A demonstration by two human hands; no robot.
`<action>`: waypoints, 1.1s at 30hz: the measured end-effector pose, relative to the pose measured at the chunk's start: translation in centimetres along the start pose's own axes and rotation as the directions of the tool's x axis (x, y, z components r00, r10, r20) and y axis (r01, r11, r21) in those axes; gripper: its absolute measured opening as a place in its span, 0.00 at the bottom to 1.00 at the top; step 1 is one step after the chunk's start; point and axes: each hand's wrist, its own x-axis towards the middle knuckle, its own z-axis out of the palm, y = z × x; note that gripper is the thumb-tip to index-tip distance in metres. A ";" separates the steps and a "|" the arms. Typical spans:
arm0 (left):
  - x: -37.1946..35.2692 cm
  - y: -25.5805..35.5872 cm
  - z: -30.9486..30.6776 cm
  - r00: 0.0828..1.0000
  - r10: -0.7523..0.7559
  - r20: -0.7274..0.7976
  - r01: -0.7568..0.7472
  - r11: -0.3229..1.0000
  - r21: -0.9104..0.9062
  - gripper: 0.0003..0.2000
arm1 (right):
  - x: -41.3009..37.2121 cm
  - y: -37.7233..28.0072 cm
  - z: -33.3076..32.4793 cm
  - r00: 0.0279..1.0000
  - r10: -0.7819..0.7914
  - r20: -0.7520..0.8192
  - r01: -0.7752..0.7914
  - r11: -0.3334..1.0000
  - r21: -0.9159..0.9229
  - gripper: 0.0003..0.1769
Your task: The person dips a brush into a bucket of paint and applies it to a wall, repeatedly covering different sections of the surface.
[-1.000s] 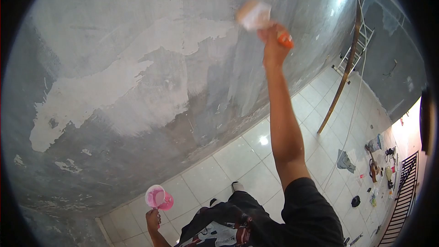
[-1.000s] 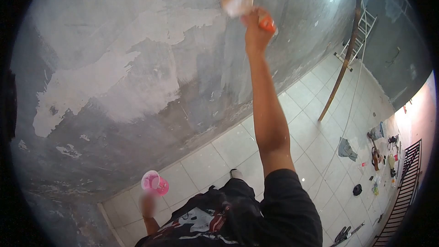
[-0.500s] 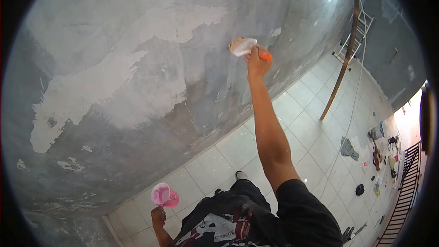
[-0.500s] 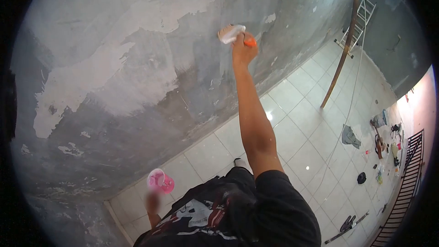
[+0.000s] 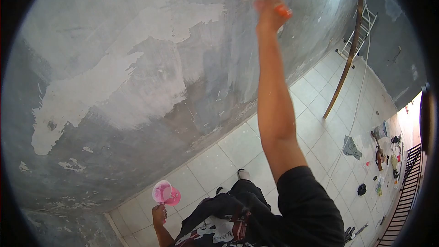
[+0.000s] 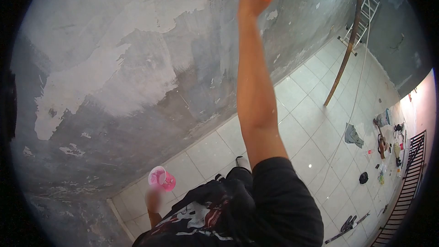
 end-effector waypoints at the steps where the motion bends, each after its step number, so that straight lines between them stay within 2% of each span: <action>1: 0.0 -0.2 -0.2 1.000 -0.014 0.006 0.014 1.000 0.019 0.11 | -2.2 1.4 -1.1 0.998 0.051 0.023 -0.051 0.999 -0.015 0.18; 2: 0.0 -0.1 -0.4 1.000 -0.013 0.005 0.013 0.999 0.030 0.11 | -5.4 2.2 -2.3 0.994 0.101 0.039 -0.100 0.995 -0.032 0.16; 4: 0.3 0.1 0.3 0.997 -0.082 -0.003 0.082 0.995 0.058 0.11 | -10.4 3.4 -4.7 0.965 0.257 -0.057 -0.254 0.965 0.060 0.14; 6: 0.4 0.0 0.1 0.997 -0.082 0.006 0.081 0.995 0.060 0.10 | -13.9 3.9 -7.3 0.930 0.356 -0.092 -0.355 0.934 0.023 0.13; 7: 0.7 0.5 0.2 0.998 -0.067 0.019 0.066 0.997 0.051 0.10 | -14.0 3.8 -7.8 0.931 0.352 -0.094 -0.351 0.936 0.026 0.13; 9: 0.7 1.5 0.5 0.998 -0.059 0.016 0.058 0.998 0.034 0.09 | -13.5 3.2 -8.3 0.808 0.563 -0.173 -0.570 0.822 0.012 0.15; 10: 0.5 1.8 0.6 0.998 -0.059 0.009 0.059 0.998 0.016 0.08 | -12.5 3.3 -7.7 0.808 0.564 -0.168 -0.570 0.822 0.016 0.15; 12: 0.4 2.2 0.6 1.000 -0.026 0.001 0.026 1.000 0.015 0.08 | -8.5 2.7 -4.6 0.885 0.419 -0.202 -0.424 0.905 0.017 0.17; 16: 0.3 2.1 0.4 0.999 0.038 0.022 -0.038 0.999 -0.015 0.09 | -0.9 -3.9 3.4 0.980 0.197 -0.043 -0.191 0.976 0.108 0.19; 17: 0.2 2.0 0.4 0.999 0.033 0.017 -0.033 0.999 -0.017 0.09 | 0.1 -5.5 4.4 0.978 0.203 -0.040 -0.197 0.974 0.108 0.19; 20: 0.0 1.5 0.6 1.000 -0.017 -0.010 0.017 1.000 -0.011 0.10 | 3.0 -10.3 6.7 0.982 0.178 0.062 -0.189 0.941 0.279 0.19; 22: -0.2 0.7 0.3 0.999 -0.050 0.012 0.050 0.998 -0.033 0.10 | 2.7 -9.6 7.3 0.979 0.182 0.094 -0.203 0.920 0.335 0.19; 24: -1.0 0.2 0.3 0.998 -0.058 0.009 0.058 0.998 -0.025 0.10 | 1.1 -6.4 6.6 0.964 0.252 0.084 -0.265 0.894 0.360 0.19; 26: -1.3 -0.5 0.2 0.998 -0.063 0.016 0.064 0.998 -0.018 0.11 | -3.6 -2.3 3.0 0.975 0.063 0.211 -0.116 0.962 0.248 0.19; 28: -1.4 -1.6 0.0 0.999 -0.037 -0.003 0.037 0.999 0.026 0.11 | -8.4 1.2 -1.7 0.961 0.232 0.153 -0.264 0.934 0.243 0.19; 29: -1.4 -1.8 0.1 0.999 -0.045 -0.003 0.045 0.999 0.022 0.11 | -11.3 2.5 -4.2 0.938 0.336 0.080 -0.344 0.929 0.139 0.18; 31: -1.8 -1.8 -0.3 0.991 -0.133 -0.027 0.133 0.991 0.026 0.10 | -17.1 5.9 -9.7 0.856 0.516 -0.018 -0.516 0.857 0.004 0.18; 33: -1.9 -1.9 -1.0 0.990 -0.141 -0.021 0.142 0.988 0.054 0.10 | -21.9 9.0 -13.7 0.753 0.639 -0.157 -0.647 0.762 -0.005 0.17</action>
